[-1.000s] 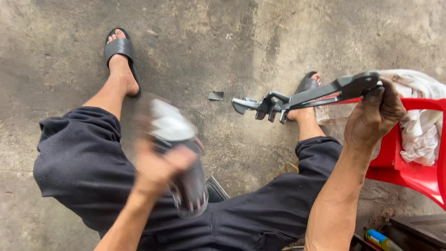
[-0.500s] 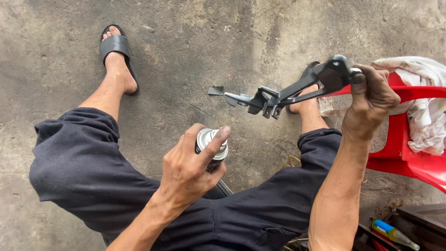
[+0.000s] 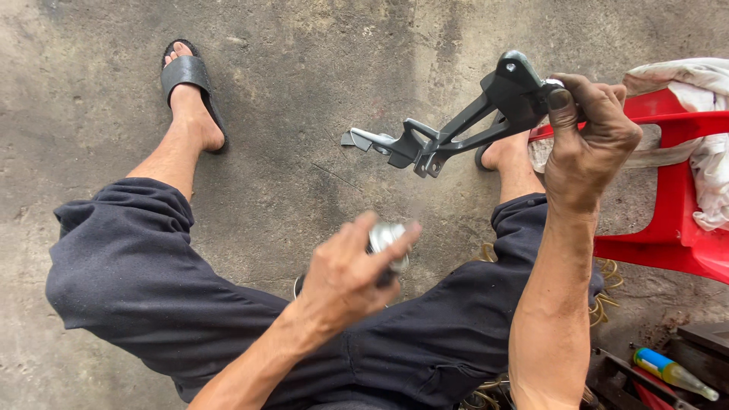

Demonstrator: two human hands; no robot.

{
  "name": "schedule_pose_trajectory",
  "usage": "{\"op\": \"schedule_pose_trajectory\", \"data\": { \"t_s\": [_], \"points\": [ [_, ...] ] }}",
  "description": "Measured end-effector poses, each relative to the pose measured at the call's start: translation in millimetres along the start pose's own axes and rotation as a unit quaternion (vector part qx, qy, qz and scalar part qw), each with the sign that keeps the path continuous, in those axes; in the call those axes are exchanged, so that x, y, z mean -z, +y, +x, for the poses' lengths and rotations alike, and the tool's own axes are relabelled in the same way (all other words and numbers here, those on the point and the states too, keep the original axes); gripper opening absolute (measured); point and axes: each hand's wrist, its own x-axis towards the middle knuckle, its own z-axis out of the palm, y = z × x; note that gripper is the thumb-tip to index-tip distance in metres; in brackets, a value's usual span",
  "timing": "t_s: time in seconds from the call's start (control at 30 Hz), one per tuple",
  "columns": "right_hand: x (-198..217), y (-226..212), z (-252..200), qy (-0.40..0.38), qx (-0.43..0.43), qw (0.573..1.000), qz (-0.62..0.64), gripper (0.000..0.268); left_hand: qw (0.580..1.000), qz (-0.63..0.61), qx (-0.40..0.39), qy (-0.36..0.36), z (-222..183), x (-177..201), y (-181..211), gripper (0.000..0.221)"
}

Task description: The person holds a metal motorcycle part and applies spray paint from a can, rotating the object to coat all surfaces while a second person helps hold the part steady with a cloth.

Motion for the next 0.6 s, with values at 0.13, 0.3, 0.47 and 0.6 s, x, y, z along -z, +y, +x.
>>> {"op": "schedule_pose_trajectory", "data": {
  "t_s": [0.13, 0.3, 0.47, 0.6],
  "points": [
    [0, -5, -1, -0.007, 0.013, 1.000, -0.022, 0.017, 0.994, -0.015, -0.043, -0.094, -8, 8, 15, 0.088],
    [-10, -21, -1, -0.003, 0.046, 0.997, -0.065, 0.014, 0.994, -0.016, -0.027, -0.109, -7, 1, 23, 0.090],
    [-23, -35, -4, 0.010, 0.069, 0.987, -0.146, 0.016, 0.995, -0.042, 0.020, -0.085, -8, -17, 16, 0.089],
    [-26, -31, -6, 0.023, 0.063, 0.985, -0.156, 0.011, 0.993, -0.008, 0.120, 0.005, -1, -13, 12, 0.078]
  ]
}}
